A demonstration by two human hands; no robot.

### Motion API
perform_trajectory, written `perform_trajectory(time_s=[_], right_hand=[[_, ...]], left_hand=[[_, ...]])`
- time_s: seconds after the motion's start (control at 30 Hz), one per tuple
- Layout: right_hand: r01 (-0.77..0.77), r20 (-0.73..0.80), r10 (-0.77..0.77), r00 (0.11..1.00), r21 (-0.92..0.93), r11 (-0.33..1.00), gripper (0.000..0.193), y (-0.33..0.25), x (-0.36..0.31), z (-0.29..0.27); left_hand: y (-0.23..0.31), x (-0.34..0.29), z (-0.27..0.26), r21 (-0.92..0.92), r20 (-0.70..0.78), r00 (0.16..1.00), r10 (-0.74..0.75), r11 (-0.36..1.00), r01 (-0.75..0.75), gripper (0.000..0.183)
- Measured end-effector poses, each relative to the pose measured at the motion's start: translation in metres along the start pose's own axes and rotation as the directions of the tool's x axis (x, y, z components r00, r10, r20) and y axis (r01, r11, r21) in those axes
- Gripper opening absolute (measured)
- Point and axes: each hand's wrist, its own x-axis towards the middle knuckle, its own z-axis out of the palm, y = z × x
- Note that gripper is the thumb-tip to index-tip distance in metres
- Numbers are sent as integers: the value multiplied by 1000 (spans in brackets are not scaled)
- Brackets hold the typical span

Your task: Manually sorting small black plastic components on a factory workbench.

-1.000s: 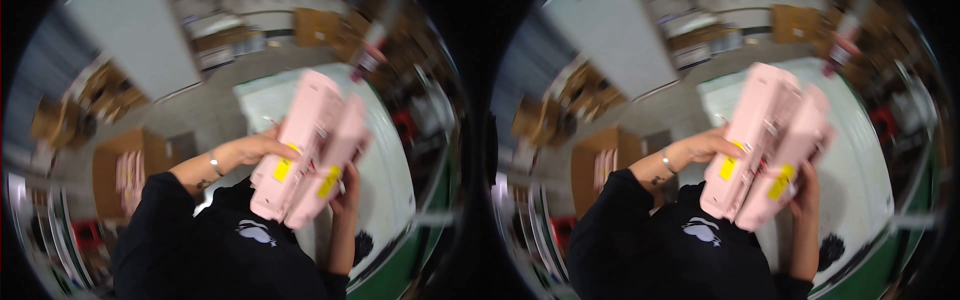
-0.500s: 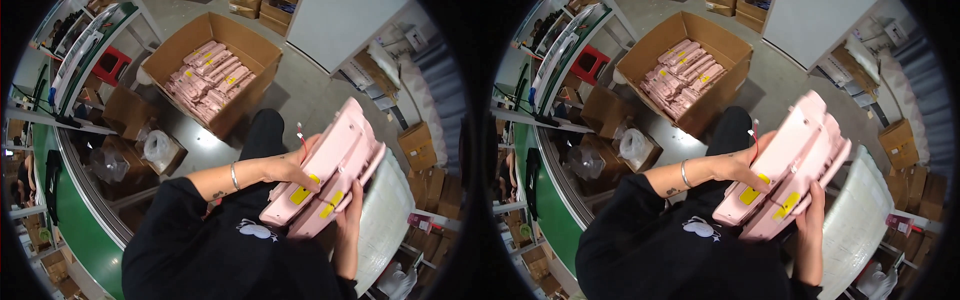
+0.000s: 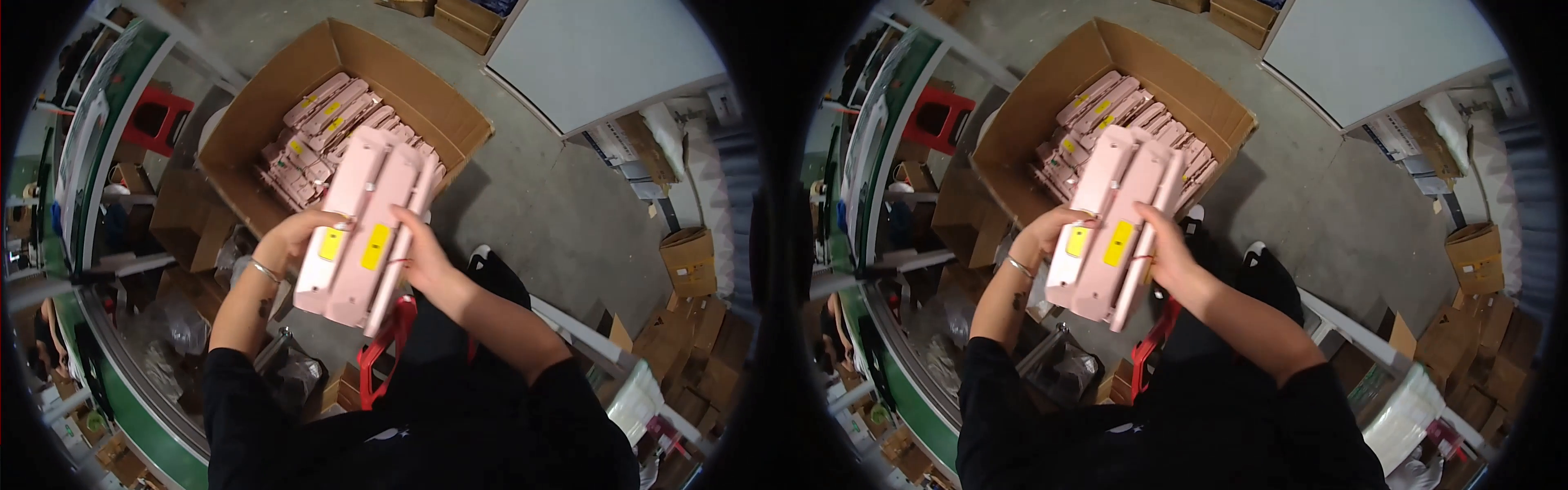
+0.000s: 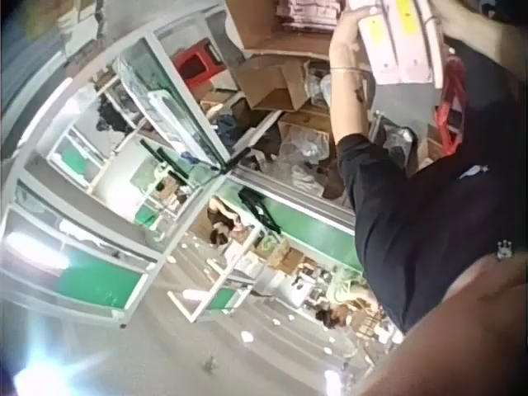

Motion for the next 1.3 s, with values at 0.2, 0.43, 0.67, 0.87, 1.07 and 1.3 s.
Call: perform_trajectory(time_s=[0.2,0.43,0.67,0.87,1.07,1.3], right_hand=[[-108,-101,121,988,117,987,51,-45,182,9],[-12,-276,71,958,211,977,68,-74,320,-67],[184,-540,-124,833,59,981,58,-71,422,-188],[44,-744,2,668,42,998,60,-68,423,-184],[-223,-687,-310,657,-570,791,69,-88,424,-264],[-1,-181,-226,957,-783,622,50,-104,334,-147]], left_hand=[[78,137,-112,131,-170,983,-74,987,97,30],[119,307,-148,548,-149,988,-40,829,117,97],[85,413,-105,956,-290,747,598,156,247,96],[71,411,-100,940,-117,804,583,-195,278,62],[83,430,-67,835,-355,714,603,-140,533,66],[-3,270,-16,808,-551,603,577,550,212,70]])
